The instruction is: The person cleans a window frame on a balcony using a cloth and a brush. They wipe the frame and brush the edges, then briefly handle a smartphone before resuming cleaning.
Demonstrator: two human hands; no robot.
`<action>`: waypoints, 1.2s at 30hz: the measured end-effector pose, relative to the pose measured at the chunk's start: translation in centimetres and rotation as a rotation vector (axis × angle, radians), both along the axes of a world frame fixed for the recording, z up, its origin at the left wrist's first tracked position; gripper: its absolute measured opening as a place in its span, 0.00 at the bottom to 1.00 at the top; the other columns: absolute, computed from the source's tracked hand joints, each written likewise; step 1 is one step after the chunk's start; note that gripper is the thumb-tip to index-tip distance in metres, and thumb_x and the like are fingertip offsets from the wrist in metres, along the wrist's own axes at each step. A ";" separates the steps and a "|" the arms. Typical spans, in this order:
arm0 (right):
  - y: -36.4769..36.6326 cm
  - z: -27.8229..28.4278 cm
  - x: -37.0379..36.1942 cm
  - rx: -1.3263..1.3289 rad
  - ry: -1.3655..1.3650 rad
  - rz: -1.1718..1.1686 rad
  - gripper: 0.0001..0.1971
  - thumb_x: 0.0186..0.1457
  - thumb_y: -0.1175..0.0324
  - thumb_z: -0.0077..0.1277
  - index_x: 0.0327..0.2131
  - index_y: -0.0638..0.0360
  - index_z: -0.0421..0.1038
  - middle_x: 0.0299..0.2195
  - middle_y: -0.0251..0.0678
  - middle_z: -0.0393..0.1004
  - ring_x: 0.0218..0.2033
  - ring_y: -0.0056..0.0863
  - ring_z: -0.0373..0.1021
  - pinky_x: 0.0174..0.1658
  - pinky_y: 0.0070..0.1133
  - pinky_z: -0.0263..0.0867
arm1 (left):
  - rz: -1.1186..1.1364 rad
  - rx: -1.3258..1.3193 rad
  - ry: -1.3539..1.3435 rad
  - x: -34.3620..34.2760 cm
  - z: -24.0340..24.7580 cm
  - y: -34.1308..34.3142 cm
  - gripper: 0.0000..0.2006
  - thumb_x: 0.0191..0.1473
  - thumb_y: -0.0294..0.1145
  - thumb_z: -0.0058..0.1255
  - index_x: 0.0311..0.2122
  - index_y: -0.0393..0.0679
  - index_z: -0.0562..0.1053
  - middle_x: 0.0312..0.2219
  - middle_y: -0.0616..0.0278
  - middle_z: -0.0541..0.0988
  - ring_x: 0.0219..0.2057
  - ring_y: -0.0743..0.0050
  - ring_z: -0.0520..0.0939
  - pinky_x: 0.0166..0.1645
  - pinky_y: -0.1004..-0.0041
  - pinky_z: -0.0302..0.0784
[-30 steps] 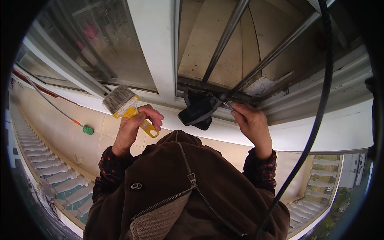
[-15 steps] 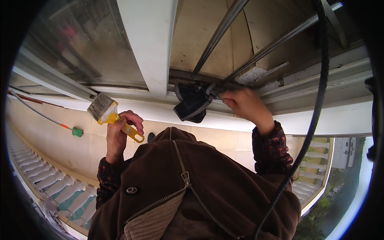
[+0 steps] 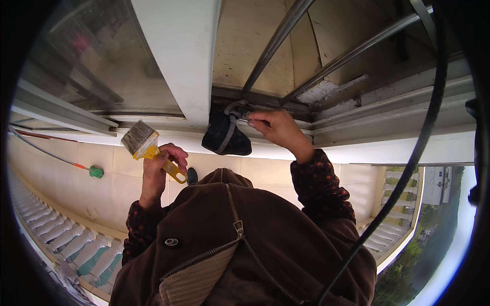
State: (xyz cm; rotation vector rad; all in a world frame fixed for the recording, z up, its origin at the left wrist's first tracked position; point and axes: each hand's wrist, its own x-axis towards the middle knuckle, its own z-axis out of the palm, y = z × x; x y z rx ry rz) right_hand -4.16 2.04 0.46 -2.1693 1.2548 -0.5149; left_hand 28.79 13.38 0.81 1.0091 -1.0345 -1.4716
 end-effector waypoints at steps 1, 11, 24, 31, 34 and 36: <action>0.2 -0.1 0.7 -0.155 0.028 0.049 0.12 0.55 0.65 0.59 0.41 0.58 0.78 0.31 0.42 0.80 0.30 0.34 0.77 0.36 0.25 0.71 | -0.035 -0.020 -0.021 -0.7 0.2 -0.2 0.20 0.57 0.42 0.37 0.33 0.34 0.76 0.25 0.58 0.76 0.26 0.71 0.78 0.34 0.72 0.75; 3.6 6.7 -5.9 -0.127 0.573 -0.123 0.08 0.56 0.67 0.52 0.39 0.49 0.78 0.26 0.42 0.78 0.31 0.45 0.75 0.36 0.35 0.72 | -0.304 0.087 -0.161 -3.3 0.3 -1.3 0.16 0.62 0.34 0.36 0.40 0.37 0.76 0.30 0.64 0.73 0.32 0.77 0.74 0.38 0.76 0.71; 5.9 5.5 -6.1 -0.326 1.115 -0.232 0.07 0.52 0.69 0.50 0.34 0.49 0.77 0.17 0.34 0.74 0.21 0.31 0.73 0.23 0.28 0.66 | -0.196 0.040 -0.269 2.9 -0.5 -0.9 0.17 0.62 0.36 0.37 0.38 0.36 0.77 0.27 0.62 0.73 0.28 0.76 0.73 0.34 0.75 0.70; 10.0 6.0 -3.0 -0.182 0.263 -0.536 0.24 0.44 0.72 0.62 0.49 0.58 0.73 0.24 0.43 0.72 0.26 0.43 0.72 0.34 0.31 0.68 | -0.430 0.049 -0.239 2.8 0.4 -2.5 0.16 0.63 0.31 0.34 0.40 0.36 0.76 0.27 0.63 0.72 0.30 0.77 0.73 0.36 0.76 0.70; 11.8 6.1 -1.1 -0.096 0.218 -0.712 0.24 0.44 0.65 0.64 0.48 0.54 0.74 0.30 0.47 0.71 0.32 0.43 0.73 0.36 0.33 0.70 | -0.555 0.078 -0.242 2.2 1.1 -2.7 0.16 0.64 0.31 0.32 0.39 0.37 0.76 0.29 0.64 0.71 0.31 0.77 0.72 0.36 0.77 0.70; 12.2 4.8 0.5 -0.311 0.261 -0.755 0.23 0.44 0.64 0.64 0.46 0.54 0.73 0.30 0.44 0.70 0.31 0.42 0.72 0.34 0.33 0.70 | -0.596 0.088 -0.277 1.7 1.6 -2.8 0.16 0.64 0.31 0.33 0.39 0.37 0.76 0.28 0.64 0.71 0.31 0.77 0.72 0.37 0.76 0.70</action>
